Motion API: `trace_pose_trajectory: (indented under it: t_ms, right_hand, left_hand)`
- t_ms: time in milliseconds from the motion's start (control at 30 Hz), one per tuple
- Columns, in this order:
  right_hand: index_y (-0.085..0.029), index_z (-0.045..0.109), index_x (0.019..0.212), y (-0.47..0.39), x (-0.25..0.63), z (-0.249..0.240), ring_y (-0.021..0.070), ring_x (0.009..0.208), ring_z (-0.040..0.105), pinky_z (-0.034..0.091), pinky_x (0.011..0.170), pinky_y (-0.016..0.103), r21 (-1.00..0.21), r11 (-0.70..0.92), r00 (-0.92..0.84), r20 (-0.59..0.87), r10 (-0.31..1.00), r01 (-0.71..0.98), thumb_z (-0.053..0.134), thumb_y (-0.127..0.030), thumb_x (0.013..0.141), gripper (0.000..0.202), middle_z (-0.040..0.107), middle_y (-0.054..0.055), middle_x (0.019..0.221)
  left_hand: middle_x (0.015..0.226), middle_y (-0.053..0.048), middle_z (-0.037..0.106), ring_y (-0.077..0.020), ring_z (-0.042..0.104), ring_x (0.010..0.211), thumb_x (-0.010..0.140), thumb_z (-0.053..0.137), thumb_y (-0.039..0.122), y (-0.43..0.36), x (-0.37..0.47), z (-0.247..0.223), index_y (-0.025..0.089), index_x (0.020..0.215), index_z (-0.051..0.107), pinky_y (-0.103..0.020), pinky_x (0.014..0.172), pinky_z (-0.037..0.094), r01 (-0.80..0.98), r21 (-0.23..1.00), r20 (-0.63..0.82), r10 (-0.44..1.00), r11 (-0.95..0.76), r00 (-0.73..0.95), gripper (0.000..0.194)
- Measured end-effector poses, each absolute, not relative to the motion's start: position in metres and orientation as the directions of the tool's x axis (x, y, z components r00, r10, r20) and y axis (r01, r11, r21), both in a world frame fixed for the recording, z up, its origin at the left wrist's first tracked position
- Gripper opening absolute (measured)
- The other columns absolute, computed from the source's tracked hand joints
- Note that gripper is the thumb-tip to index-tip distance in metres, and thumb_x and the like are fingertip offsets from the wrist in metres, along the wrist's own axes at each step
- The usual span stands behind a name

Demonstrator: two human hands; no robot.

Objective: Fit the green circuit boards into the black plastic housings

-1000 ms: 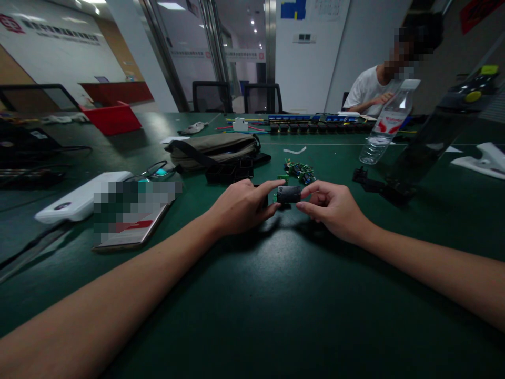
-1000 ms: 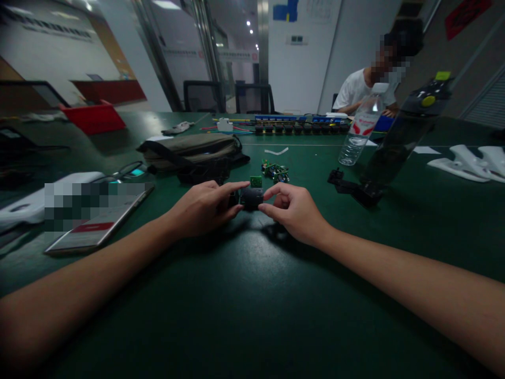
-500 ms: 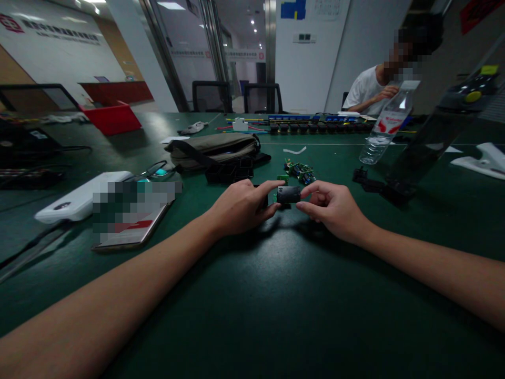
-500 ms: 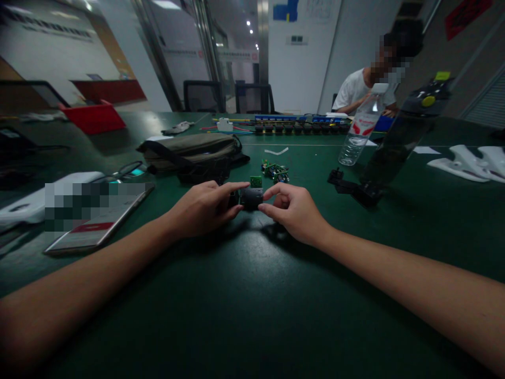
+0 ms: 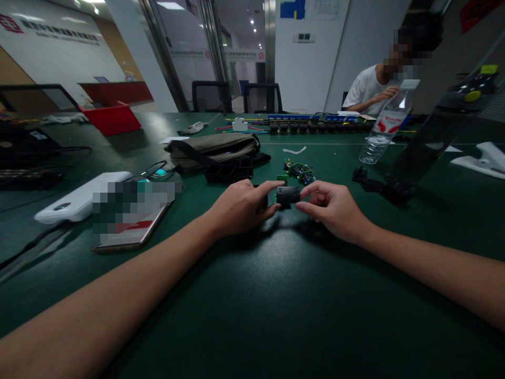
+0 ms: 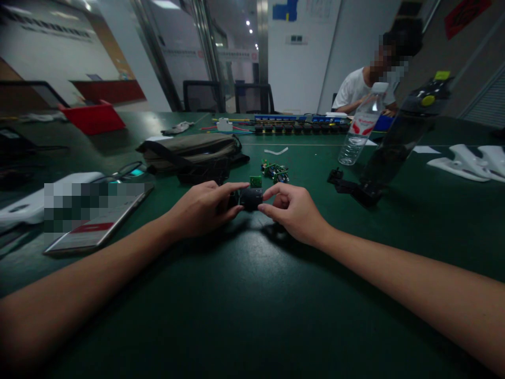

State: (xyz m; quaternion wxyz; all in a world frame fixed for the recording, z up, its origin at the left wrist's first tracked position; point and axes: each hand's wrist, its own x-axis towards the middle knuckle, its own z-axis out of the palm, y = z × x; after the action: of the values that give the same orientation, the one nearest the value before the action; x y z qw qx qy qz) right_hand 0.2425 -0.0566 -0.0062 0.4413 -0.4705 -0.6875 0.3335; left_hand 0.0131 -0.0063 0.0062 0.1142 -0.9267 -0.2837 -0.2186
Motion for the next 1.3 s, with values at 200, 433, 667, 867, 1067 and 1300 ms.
trace_pose_trajectory:
  t_ms: [200,433,667,867,1067,1300]
  right_hand:
    - [-0.015,0.061,0.088,-0.0569,0.2412,-0.0053,0.0093,0.044,0.046,0.032,0.043,0.024,-0.881,0.324,-0.171,0.281,0.944,0.344,0.071,-0.032,0.078,0.022,0.053,-0.006,0.052]
    - [-0.016,0.061,0.089,-0.0562,0.2424,-0.0067,0.009,0.045,0.047,0.032,0.044,0.023,-0.885,0.319,-0.174,0.275,0.946,0.34,0.073,-0.034,0.078,0.024,0.053,-0.006,0.052]
    - [-0.016,0.061,0.09,-0.0564,0.2422,-0.0058,0.009,0.046,0.047,0.034,0.045,0.023,-0.888,0.315,-0.181,0.268,0.946,0.334,0.073,-0.034,0.078,0.025,0.054,-0.006,0.053]
    - [-0.016,0.062,0.088,-0.0565,0.2424,-0.0049,0.0093,0.047,0.05,0.038,0.046,0.023,-0.896,0.318,-0.181,0.272,0.945,0.311,0.069,-0.037,0.081,0.024,0.055,-0.005,0.055]
    - [-0.015,0.062,0.081,-0.0572,0.2419,-0.0055,0.0082,0.046,0.049,0.038,0.045,0.022,-0.909,0.303,-0.174,0.262,0.949,0.286,0.065,-0.037,0.085,0.023,0.055,-0.004,0.054]
    - [-0.015,0.062,0.078,-0.0564,0.2422,-0.0067,0.0077,0.045,0.049,0.037,0.044,0.022,-0.896,0.323,-0.171,0.282,0.944,0.305,0.066,-0.037,0.084,0.023,0.055,-0.004,0.053]
  left_hand:
    - [0.062,0.002,0.061,-0.0164,0.057,0.061,0.089,0.061,0.034,-0.0073,0.0136,0.0076,0.016,0.127,0.056,-0.026,0.062,0.042,0.575,-0.077,0.455,0.484,-0.815,0.747,0.042]
    - [0.061,0.002,0.061,-0.0172,0.057,0.062,0.09,0.061,0.035,-0.0081,0.0143,0.0089,0.016,0.125,0.058,-0.027,0.062,0.041,0.573,-0.072,0.455,0.484,-0.816,0.747,0.04]
    - [0.061,0.003,0.06,-0.0165,0.057,0.062,0.089,0.06,0.035,-0.0088,0.0143,0.0098,0.018,0.125,0.057,-0.026,0.062,0.041,0.581,-0.071,0.447,0.495,-0.811,0.745,0.039]
    - [0.06,0.003,0.06,-0.016,0.058,0.06,0.09,0.059,0.034,-0.0079,0.0139,0.0091,0.017,0.124,0.057,-0.027,0.063,0.043,0.566,-0.08,0.457,0.474,-0.821,0.752,0.038]
    - [0.061,0.001,0.063,-0.0166,0.058,0.059,0.091,0.058,0.036,-0.0089,0.0147,0.0087,0.017,0.123,0.058,-0.027,0.062,0.043,0.548,-0.11,0.453,0.449,-0.829,0.77,0.038]
    - [0.06,0.002,0.063,-0.0161,0.057,0.057,0.091,0.058,0.036,-0.0086,0.0153,0.009,0.016,0.122,0.059,-0.027,0.062,0.043,0.532,-0.114,0.467,0.427,-0.839,0.774,0.037]
